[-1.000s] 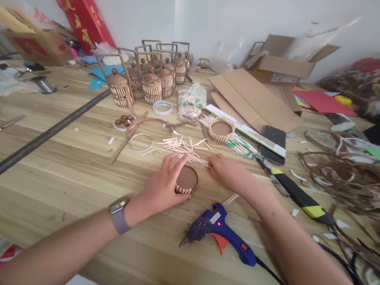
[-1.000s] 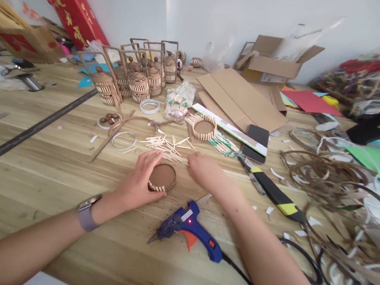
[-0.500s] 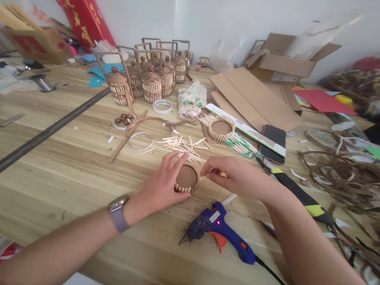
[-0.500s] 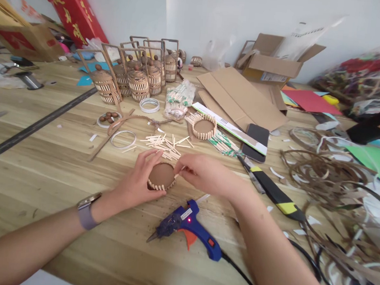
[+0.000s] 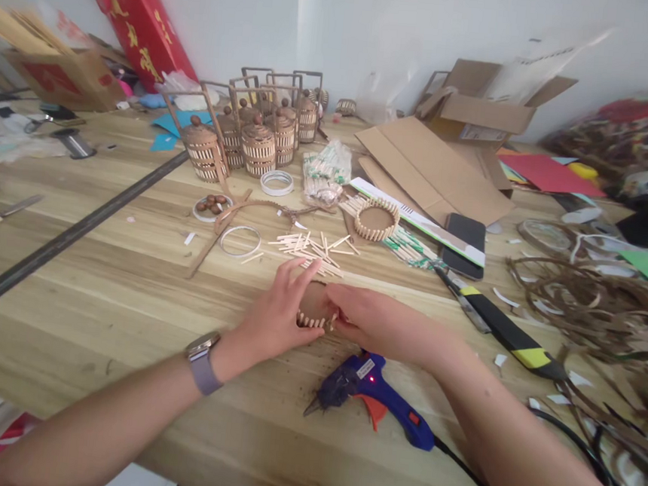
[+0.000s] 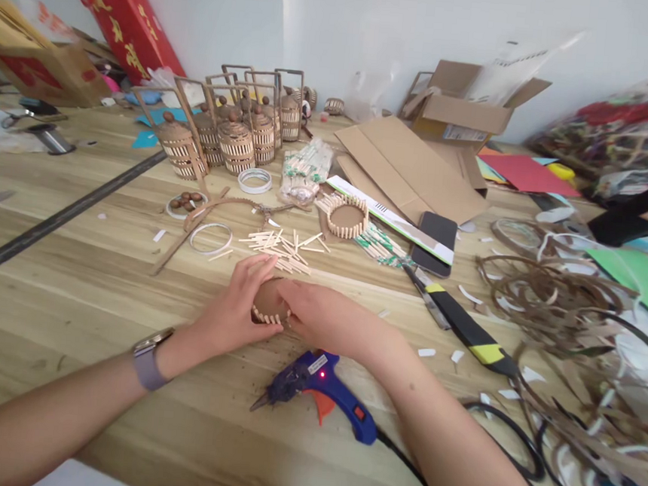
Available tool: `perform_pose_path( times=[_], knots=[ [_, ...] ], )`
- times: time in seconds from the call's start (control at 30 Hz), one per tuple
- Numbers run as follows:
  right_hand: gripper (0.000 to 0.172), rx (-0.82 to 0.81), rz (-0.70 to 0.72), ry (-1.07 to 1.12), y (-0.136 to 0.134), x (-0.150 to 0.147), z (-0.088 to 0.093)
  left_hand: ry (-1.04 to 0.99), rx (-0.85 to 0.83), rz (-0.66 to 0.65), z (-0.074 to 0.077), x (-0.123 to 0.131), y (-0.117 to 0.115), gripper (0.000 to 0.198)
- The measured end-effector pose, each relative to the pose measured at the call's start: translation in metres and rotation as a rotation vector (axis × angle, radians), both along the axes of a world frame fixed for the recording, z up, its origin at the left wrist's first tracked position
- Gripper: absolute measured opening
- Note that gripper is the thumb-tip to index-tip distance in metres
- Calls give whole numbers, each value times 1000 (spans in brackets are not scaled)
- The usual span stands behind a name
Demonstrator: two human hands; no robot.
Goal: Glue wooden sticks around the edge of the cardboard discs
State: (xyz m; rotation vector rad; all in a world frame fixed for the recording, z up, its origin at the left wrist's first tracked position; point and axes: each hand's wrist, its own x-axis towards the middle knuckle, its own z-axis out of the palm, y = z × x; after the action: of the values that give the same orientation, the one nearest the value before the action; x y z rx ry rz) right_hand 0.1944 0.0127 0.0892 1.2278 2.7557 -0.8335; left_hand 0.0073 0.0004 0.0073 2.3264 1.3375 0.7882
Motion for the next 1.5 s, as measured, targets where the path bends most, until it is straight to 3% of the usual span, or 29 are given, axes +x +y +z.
perform_pose_path(
  times=[0.4, 0.7, 1.17, 1.43, 1.5],
  knots=[
    [13, 33, 76, 80, 3, 0, -16, -16, 27, -26, 0, -1, 0, 112],
    [19, 62, 217, 177, 4, 0, -20, -51, 19, -45, -2, -2, 0, 106],
    [16, 62, 201, 168, 6, -1, -22, -62, -28, -45, 1, -3, 0, 112],
    [3, 100, 18, 58, 0, 10, 7, -84, -98, -68, 1, -11, 4, 107],
    [9, 79, -21, 24, -6, 17, 17, -89, -96, -76, 2, -13, 5, 105]
  ],
)
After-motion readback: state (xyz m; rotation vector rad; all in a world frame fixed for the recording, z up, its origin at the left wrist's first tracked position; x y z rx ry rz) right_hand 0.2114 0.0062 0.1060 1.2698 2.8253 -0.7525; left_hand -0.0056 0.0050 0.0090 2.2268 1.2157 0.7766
